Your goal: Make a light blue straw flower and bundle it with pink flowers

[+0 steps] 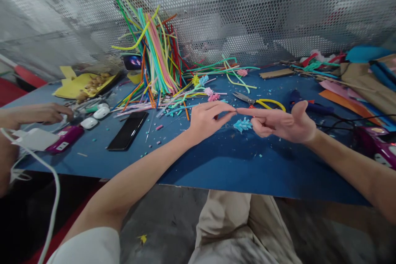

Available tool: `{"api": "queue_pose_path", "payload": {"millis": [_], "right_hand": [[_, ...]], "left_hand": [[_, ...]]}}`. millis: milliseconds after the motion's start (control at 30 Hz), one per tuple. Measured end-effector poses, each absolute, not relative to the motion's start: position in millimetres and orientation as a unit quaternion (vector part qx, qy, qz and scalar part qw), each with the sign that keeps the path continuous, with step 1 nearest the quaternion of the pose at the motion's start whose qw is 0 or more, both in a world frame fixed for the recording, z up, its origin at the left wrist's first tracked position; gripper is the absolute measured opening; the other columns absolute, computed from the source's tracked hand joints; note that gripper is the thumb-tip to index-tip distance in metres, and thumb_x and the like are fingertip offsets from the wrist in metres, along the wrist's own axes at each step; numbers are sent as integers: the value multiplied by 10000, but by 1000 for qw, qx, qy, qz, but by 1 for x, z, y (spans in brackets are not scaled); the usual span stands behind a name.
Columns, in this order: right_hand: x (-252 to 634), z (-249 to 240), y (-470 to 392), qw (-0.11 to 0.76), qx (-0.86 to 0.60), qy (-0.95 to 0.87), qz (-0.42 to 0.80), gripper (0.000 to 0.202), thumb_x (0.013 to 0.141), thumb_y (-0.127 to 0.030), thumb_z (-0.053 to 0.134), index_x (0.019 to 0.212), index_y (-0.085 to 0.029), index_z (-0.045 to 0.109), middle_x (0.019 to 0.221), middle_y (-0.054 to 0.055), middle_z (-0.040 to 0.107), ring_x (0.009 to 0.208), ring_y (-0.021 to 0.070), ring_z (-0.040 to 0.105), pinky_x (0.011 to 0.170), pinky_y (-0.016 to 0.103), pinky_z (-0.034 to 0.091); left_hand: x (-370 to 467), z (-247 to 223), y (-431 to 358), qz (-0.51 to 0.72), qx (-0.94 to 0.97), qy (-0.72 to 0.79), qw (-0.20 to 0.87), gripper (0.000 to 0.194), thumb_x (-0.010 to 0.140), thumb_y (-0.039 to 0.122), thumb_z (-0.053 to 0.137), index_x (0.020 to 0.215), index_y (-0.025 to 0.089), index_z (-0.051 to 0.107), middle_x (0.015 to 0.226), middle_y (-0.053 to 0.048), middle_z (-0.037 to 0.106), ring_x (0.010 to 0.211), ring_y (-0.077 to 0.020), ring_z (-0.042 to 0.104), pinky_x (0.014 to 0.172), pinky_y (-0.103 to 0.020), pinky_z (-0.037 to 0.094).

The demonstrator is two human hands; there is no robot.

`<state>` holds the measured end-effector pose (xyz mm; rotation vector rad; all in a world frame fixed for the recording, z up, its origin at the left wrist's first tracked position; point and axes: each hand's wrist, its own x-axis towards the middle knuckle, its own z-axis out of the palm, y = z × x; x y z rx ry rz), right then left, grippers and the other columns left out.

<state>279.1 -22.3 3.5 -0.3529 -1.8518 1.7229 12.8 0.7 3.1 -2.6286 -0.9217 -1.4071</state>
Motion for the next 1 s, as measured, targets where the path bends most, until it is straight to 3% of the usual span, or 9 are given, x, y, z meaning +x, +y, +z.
{"api": "queue_pose_path", "payload": {"millis": [267, 467, 767, 1000], "right_hand": [[277, 7, -27, 279, -118, -634, 711, 1158, 807, -903, 10, 1549, -102, 397, 724, -17, 354, 631, 161, 273, 604, 337, 268], [279, 7, -26, 273, -95, -598, 747, 1111, 815, -901, 137, 1502, -93, 467, 698, -5, 378, 621, 163, 280, 603, 359, 258], [280, 4, -23, 271, -85, -581, 763, 1125, 793, -923, 176, 1492, -94, 478, 696, -14, 361, 599, 155, 267, 584, 356, 259], [284, 16, -21, 360, -153, -573, 720, 1085, 814, -904, 133, 1486, -134, 497, 673, -30, 288, 592, 157, 210, 586, 341, 248]], "left_hand": [[12, 8, -2, -438, -849, -293, 38, 170, 958, 376, 660, 944, 228, 744, 929, -26, 781, 711, -103, 681, 686, -236, 517], [12, 10, -5, -429, -861, -272, 30, 126, 967, 329, 648, 964, 217, 706, 921, -6, 759, 590, -68, 591, 646, -223, 481], [13, 14, -10, -411, -872, -262, 30, 110, 991, 303, 594, 969, 215, 655, 934, -3, 734, 607, -68, 590, 681, -229, 489], [3, 11, 9, -395, -854, -337, 37, 189, 1010, 355, 553, 960, 205, 656, 934, -8, 717, 622, -78, 579, 653, -232, 457]]}}
